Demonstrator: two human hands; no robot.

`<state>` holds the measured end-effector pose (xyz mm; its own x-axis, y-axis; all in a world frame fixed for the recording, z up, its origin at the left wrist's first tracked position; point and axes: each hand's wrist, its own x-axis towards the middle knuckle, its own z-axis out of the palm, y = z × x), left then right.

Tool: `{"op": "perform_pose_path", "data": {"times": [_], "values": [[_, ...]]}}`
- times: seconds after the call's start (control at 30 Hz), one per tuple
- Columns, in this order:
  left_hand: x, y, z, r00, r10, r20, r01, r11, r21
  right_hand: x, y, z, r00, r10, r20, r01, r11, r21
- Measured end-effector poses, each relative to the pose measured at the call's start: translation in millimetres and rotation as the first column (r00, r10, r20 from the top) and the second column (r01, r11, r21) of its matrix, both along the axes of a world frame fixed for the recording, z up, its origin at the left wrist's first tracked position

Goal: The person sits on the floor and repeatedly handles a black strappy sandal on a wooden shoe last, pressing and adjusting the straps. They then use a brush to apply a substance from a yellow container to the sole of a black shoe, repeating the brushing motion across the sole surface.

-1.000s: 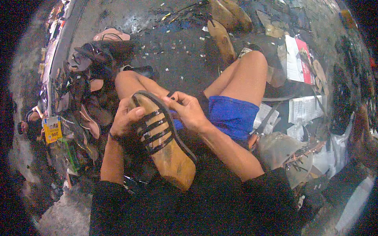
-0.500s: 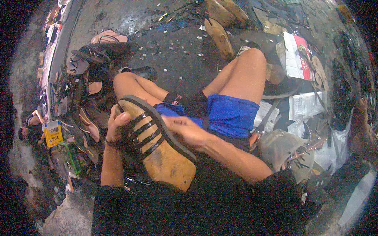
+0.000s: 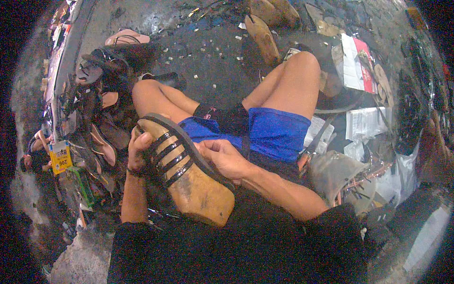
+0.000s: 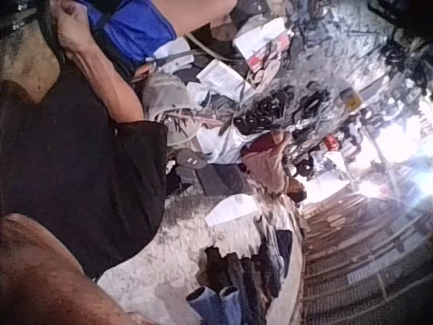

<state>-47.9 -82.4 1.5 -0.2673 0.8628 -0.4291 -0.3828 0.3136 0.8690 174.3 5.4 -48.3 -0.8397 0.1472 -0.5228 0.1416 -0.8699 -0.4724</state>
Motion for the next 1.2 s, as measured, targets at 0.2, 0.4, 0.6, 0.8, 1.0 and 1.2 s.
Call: {"op": "perform_pose_path", "data": {"times": [0.2,0.4,0.6,0.8,1.0,1.2], "values": [[8,-1,7,0.998,0.065,-0.006,-0.065,0.997,-0.041,-2,3,-2,0.985,0.093,0.147,-0.114,0.983,0.147],[1,25,13,0.997,-0.024,-0.069,0.007,0.972,-0.236,34,37,77,1.000,-0.025,0.009,0.006,0.541,0.841],[-17,40,-13,0.981,-0.164,-0.099,0.153,0.982,-0.111,46,28,95,0.987,-0.096,0.128,-0.092,0.313,0.945],[9,36,-72,0.605,0.052,0.795,-0.196,0.977,0.086,35,32,14,0.931,-0.318,-0.177,0.364,0.796,0.483],[58,39,-113,0.465,-0.079,0.882,-0.243,0.946,0.213,47,49,-21,0.996,-0.089,-0.006,0.075,0.799,0.597],[72,57,-66,0.713,-0.224,0.665,-0.122,0.893,0.432,36,102,37,0.987,-0.085,-0.136,0.156,0.721,0.675]]}}
